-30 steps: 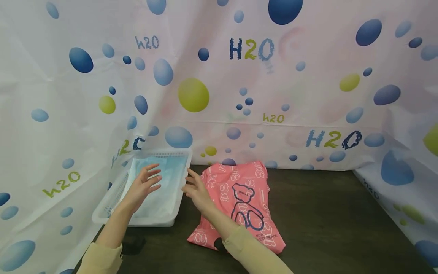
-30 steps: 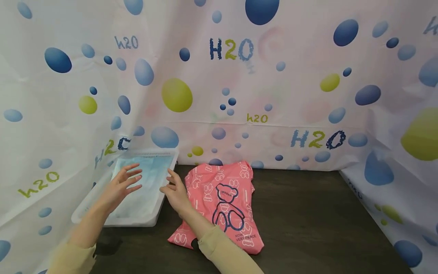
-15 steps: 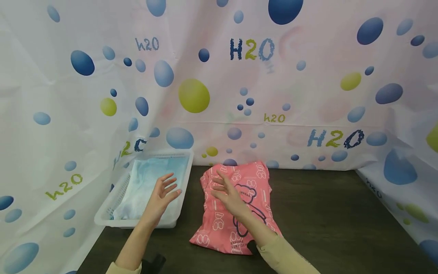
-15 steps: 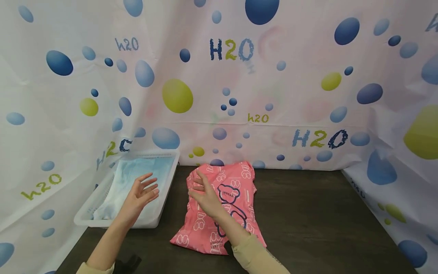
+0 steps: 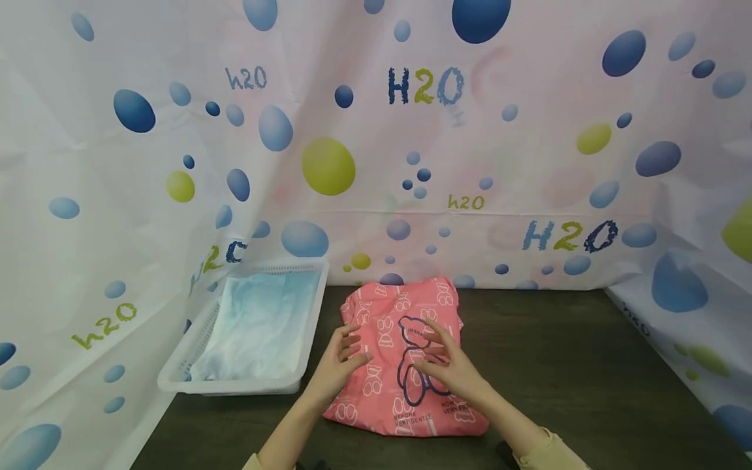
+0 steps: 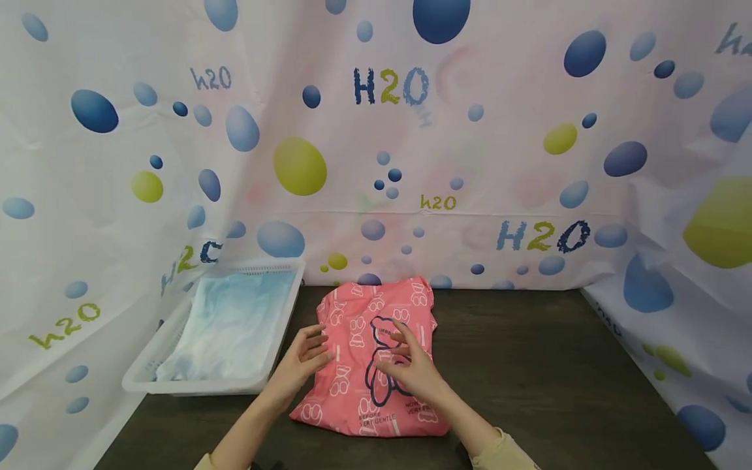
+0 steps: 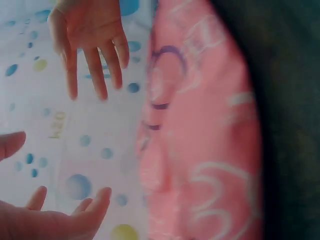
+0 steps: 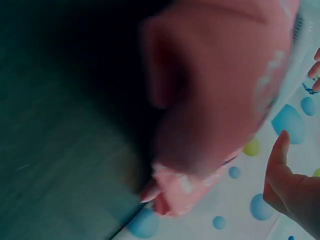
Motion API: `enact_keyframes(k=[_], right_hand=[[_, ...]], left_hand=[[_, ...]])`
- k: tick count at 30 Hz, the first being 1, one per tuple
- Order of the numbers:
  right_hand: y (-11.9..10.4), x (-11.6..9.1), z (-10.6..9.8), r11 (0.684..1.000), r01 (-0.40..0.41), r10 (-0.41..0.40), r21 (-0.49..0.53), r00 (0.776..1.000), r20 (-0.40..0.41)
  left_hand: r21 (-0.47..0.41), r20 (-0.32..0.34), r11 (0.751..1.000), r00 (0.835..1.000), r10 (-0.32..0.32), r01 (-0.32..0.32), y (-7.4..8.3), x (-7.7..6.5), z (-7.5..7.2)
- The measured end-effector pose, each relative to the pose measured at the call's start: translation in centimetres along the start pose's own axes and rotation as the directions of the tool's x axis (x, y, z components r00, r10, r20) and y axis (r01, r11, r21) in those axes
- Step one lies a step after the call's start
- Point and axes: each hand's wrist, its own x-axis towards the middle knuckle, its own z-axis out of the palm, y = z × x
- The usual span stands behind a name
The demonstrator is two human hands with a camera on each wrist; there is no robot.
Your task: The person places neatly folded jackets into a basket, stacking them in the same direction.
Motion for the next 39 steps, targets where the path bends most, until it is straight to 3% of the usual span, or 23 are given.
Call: enact_keyframes(k=[6, 11, 15, 19, 25, 29, 32, 35, 37, 39], right_hand=[[2.3, -0.6, -2.0, 0.99, -0.118, 0.111, -0.076, 0.99, -0.092], [3.8, -0.8, -3.4, 0.973, -0.177, 0.164, -0.15, 0.982, -0.091], [4.6, -0.7, -4.2, 0.962, -0.203, 0.193, -0.182, 0.979, -0.069], [5.2, 0.0, -4.4, 0.966, -0.241, 0.238, -0.093, 0.97, -0.044], [5.8, 1.4, -4.6, 0.927, -0.344, 0.345, 0.149, 0.938, 0.023], [6.1, 2.2, -4.9, 0.87, -0.407, 0.377, 0.279, 0.913, 0.156], [6.3, 2.5, -5.0, 0.86, -0.431, 0.369, 0.274, 0.895, 0.251], [6.3, 2.7, -5.0, 0.879, -0.417, 0.352, 0.23, 0.894, 0.278], [6.3, 2.7, -5.0, 0.881, -0.421, 0.359, 0.217, 0.892, 0.274], [6.2, 2.7, -5.0, 0.877, -0.434, 0.378, 0.204, 0.887, 0.265]], left_hand=[[0.131, 0.001, 0.989, 0.997, -0.074, 0.073, -2.4, 1.2, 0.5], [0.229, -0.095, 0.96, 0.985, -0.145, 0.163, -3.9, 1.8, 0.3], [0.219, -0.134, 0.957, 0.977, -0.165, 0.192, -5.1, 2.2, 0.0], [0.116, -0.109, 0.971, 0.975, -0.195, 0.207, -6.1, 3.0, -0.3], [-0.075, -0.012, 0.97, 0.973, -0.232, 0.231, -6.8, 4.6, -0.6], [-0.248, 0.163, 0.928, 0.956, -0.244, 0.279, -7.3, 5.7, -0.3], [-0.365, 0.314, 0.867, 0.921, -0.229, 0.34, -7.8, 6.0, 0.2], [-0.402, 0.395, 0.831, 0.892, -0.22, 0.384, -8.1, 6.0, 0.7], [-0.413, 0.41, 0.82, 0.885, -0.221, 0.396, -8.2, 5.9, 0.9], [-0.419, 0.402, 0.822, 0.89, -0.214, 0.387, -8.2, 5.9, 1.2]])
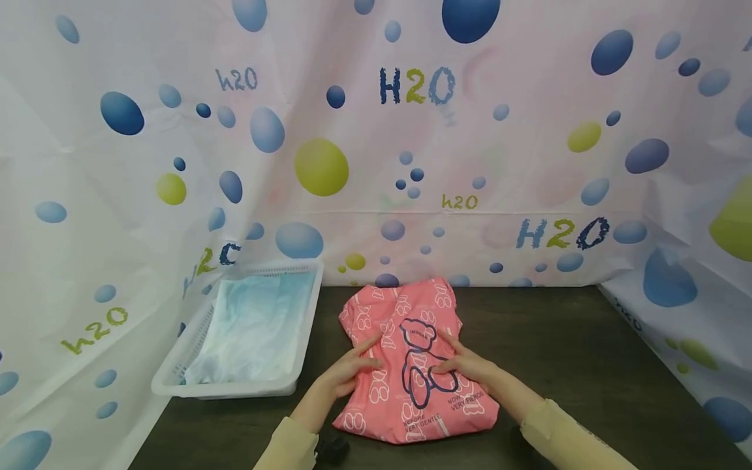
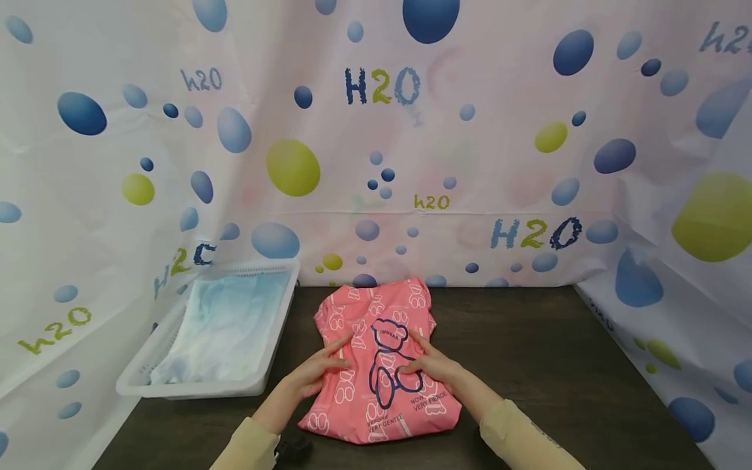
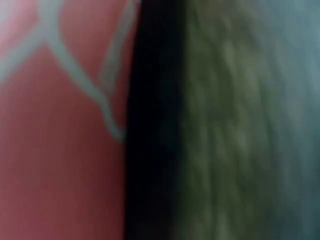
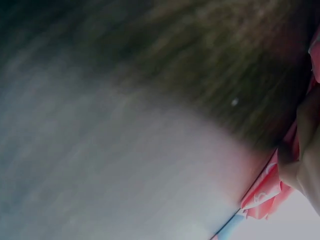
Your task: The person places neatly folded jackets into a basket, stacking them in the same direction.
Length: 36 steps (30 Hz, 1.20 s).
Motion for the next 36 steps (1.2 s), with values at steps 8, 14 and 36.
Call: enact_keyframes(k=[8, 14, 36], right_hand=[[-0.2, -0.3, 0.2, 0.995, -0.058, 0.058, 0.075, 0.998, -0.005], [-0.7, -0.7, 0.0, 0.996, -0.054, 0.056, 0.065, 0.998, -0.034], [-2.4, -3.9, -0.3, 0.978, 0.046, -0.046, 0.201, 0.999, -0.003]], left_hand=[[0.003, -0.125, 0.993, 0.985, 0.118, -0.118, 0.3, 0.8, 0.7], [-0.019, -0.133, 0.995, 0.987, 0.091, -0.094, 0.6, 1.2, 0.7], [0.028, -0.002, 0.98, 0.98, 0.198, -0.198, 2.7, -0.2, 2.7]])
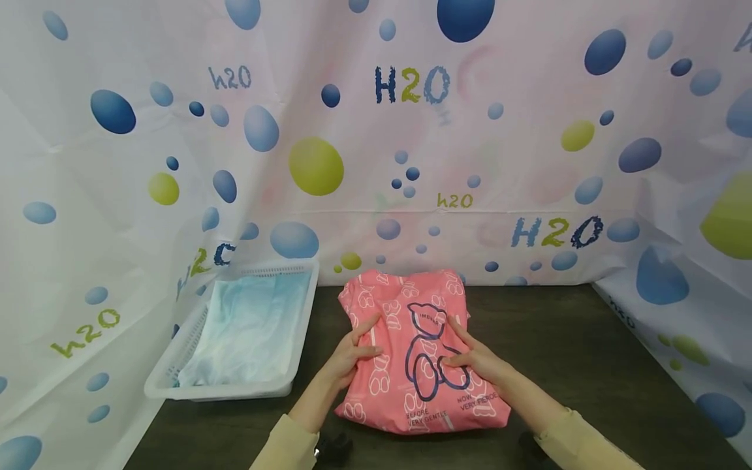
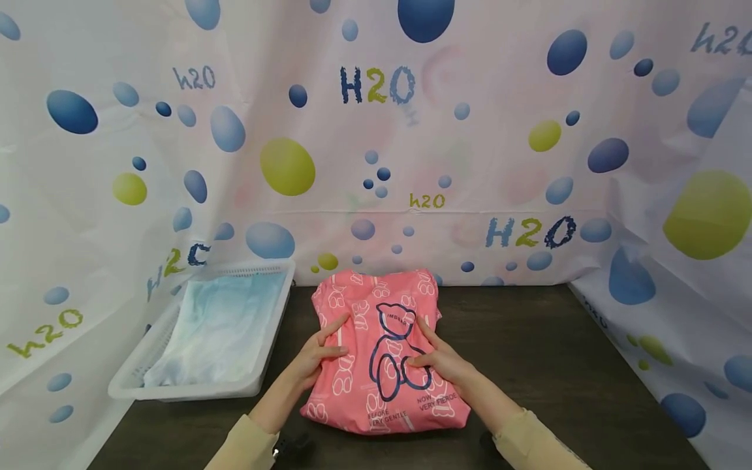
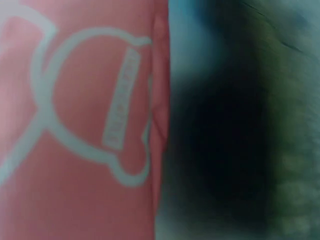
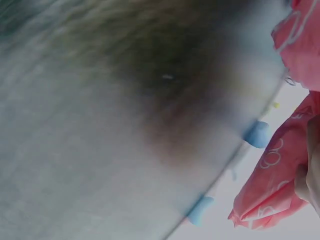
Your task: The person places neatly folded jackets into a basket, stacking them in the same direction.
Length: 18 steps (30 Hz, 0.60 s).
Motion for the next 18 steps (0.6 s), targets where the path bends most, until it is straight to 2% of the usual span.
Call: enact_keyframes(k=[9, 18], right_hand=[[-2.2, -1.8, 1.1, 1.0, 0.022, -0.022, 0.004, 1.0, 0.02], [-3.9, -2.7, 1.8, 0.999, 0.046, -0.046, 0.004, 0.999, 0.023]], left_hand=[[0.012, 0.078, 0.999, 0.996, 0.037, -0.038, 3.0, -0.9, 1.0], [0.021, 0.123, 0.996, 0.989, 0.082, -0.085, 5.0, -1.5, 1.5]])
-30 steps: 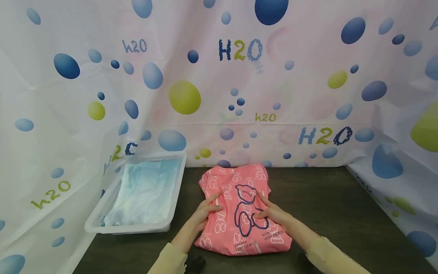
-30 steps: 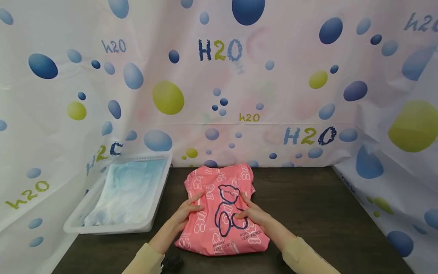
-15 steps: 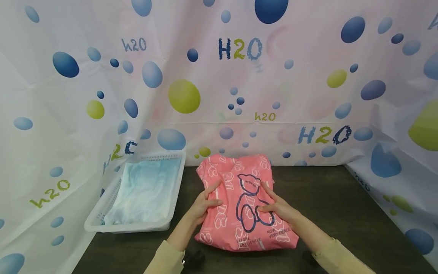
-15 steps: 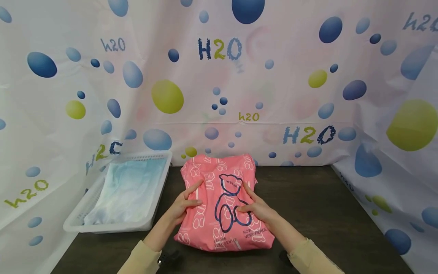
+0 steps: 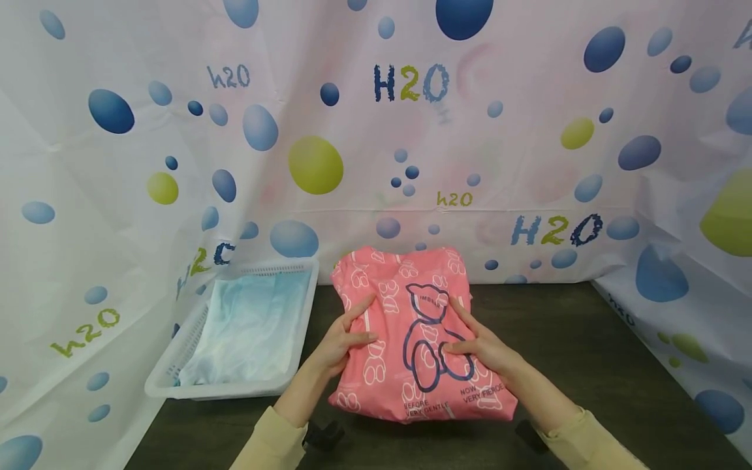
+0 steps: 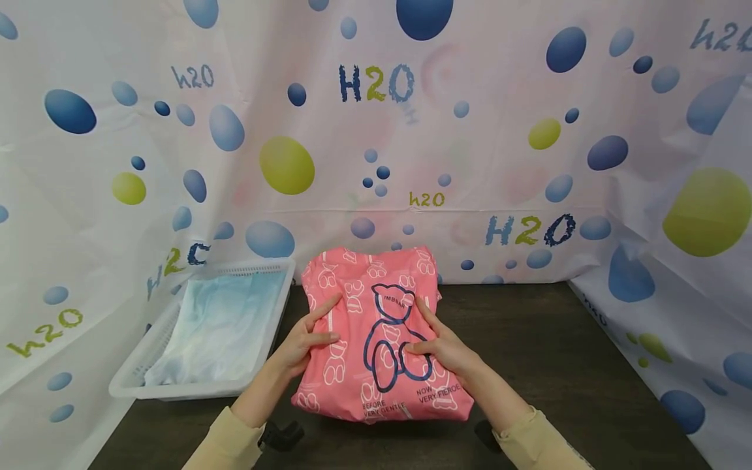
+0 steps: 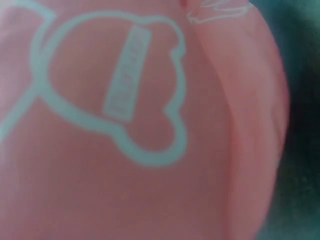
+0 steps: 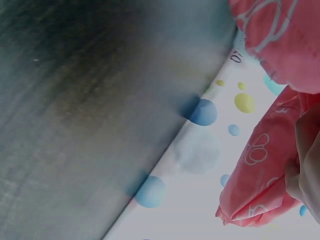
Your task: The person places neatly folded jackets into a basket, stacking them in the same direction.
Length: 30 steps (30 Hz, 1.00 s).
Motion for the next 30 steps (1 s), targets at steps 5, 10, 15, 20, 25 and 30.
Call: enact_keyframes(k=[5, 10, 15, 20, 25, 30], right_hand=[[-0.9, -0.1, 0.5, 0.999, 0.033, -0.033, -0.027, 0.999, 0.004], [-2.0, 0.1, 1.5, 0.997, 0.073, -0.074, -0.033, 0.997, -0.018], [-3.3, 0.5, 2.6, 0.989, 0.132, -0.135, -0.063, 0.989, -0.059], [-4.7, 1.5, 4.3, 0.979, 0.193, -0.196, -0.061, 0.979, -0.056], [-6.2, 3.2, 6.6, 0.972, 0.231, -0.232, -0.03, 0.972, -0.027], [-7.2, 5.4, 9.0, 0.961, 0.273, -0.274, -0.042, 0.962, -0.02]], left_hand=[[0.002, -0.014, 1.0, 1.0, 0.019, -0.019, 1.2, 0.0, 0.2], [0.04, -0.022, 0.998, 0.998, 0.057, -0.056, 3.1, 0.2, 0.0], [0.078, 0.005, 0.992, 0.995, 0.1, -0.1, 5.4, 0.6, -0.4], [0.094, 0.052, 0.986, 0.99, 0.132, -0.137, 8.1, 0.3, -1.7], [0.106, 0.061, 0.985, 0.99, 0.13, -0.136, 11.0, -0.4, -3.3], [0.154, 0.019, 0.984, 0.996, 0.091, -0.093, 13.8, -1.4, -5.4]])
